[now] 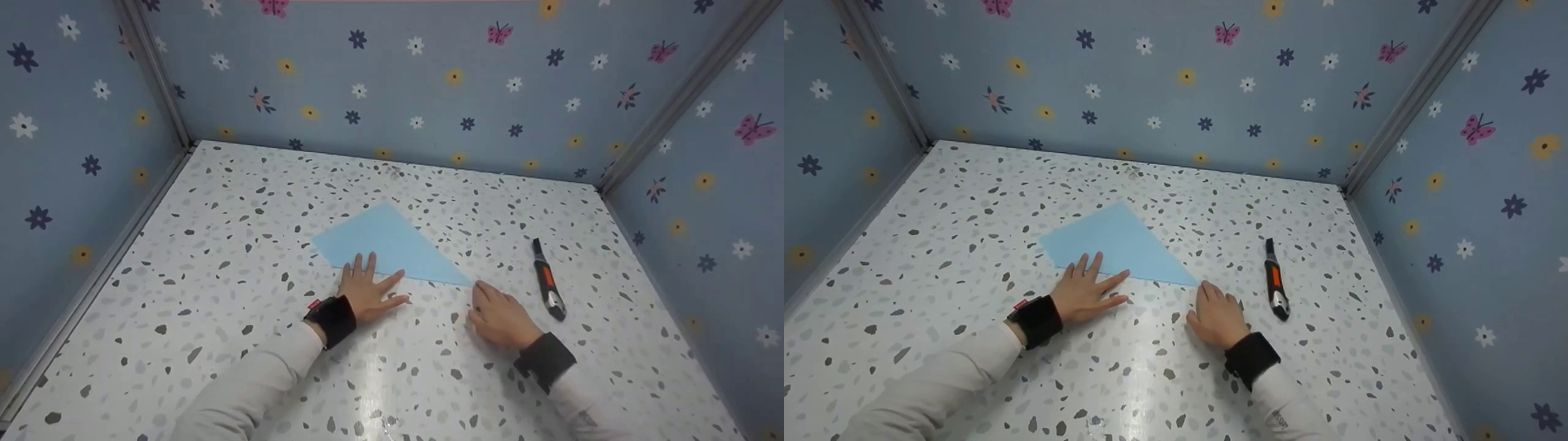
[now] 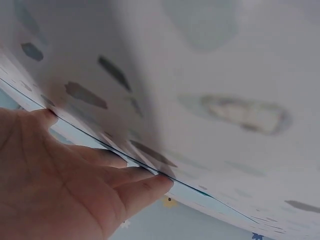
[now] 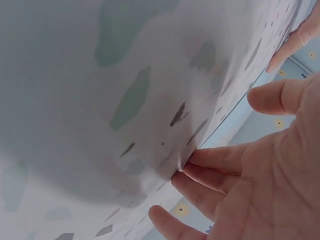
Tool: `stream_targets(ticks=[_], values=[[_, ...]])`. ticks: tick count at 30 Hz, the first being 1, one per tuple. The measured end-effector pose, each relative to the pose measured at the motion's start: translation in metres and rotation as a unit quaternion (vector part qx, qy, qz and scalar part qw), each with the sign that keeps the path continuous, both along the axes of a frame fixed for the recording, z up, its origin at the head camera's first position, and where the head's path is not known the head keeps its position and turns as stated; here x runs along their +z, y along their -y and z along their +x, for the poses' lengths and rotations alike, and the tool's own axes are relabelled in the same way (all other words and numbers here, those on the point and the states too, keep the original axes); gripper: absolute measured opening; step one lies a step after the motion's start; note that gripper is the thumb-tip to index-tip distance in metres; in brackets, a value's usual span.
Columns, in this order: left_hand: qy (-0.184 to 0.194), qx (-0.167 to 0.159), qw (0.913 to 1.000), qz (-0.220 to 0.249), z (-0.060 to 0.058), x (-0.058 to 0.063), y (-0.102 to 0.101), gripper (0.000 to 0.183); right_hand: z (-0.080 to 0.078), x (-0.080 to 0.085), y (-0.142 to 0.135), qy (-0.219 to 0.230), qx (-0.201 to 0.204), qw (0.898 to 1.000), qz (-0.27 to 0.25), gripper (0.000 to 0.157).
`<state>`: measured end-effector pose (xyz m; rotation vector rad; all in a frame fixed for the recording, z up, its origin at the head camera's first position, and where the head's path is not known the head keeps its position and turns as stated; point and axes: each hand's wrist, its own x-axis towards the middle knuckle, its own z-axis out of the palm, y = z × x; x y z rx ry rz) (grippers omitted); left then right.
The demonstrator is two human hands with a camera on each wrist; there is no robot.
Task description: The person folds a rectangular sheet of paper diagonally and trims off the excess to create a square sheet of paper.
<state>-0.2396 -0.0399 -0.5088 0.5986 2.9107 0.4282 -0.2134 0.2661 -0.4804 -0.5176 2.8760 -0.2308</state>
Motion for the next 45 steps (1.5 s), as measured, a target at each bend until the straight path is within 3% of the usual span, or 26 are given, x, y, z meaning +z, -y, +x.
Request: stream_targets(ticks=[16,34,45], values=[[0.015,0.000,0.9999,-0.005,0.002,0.006,-0.001,0.069,0.002,0.003,0.013,-0.022,0.023,0.999,0.044,0.061],[-0.007,-0.005,0.9999,-0.006,0.003,0.004,-0.001,0.069,-0.013,-0.002,0.040,-0.053,0.069,0.995,0.059,0.056],[-0.008,0.000,0.9998,-0.019,0.002,0.003,-0.003,0.070,-0.022,0.000,0.057,-0.036,0.078,0.994,0.074,0.056]])
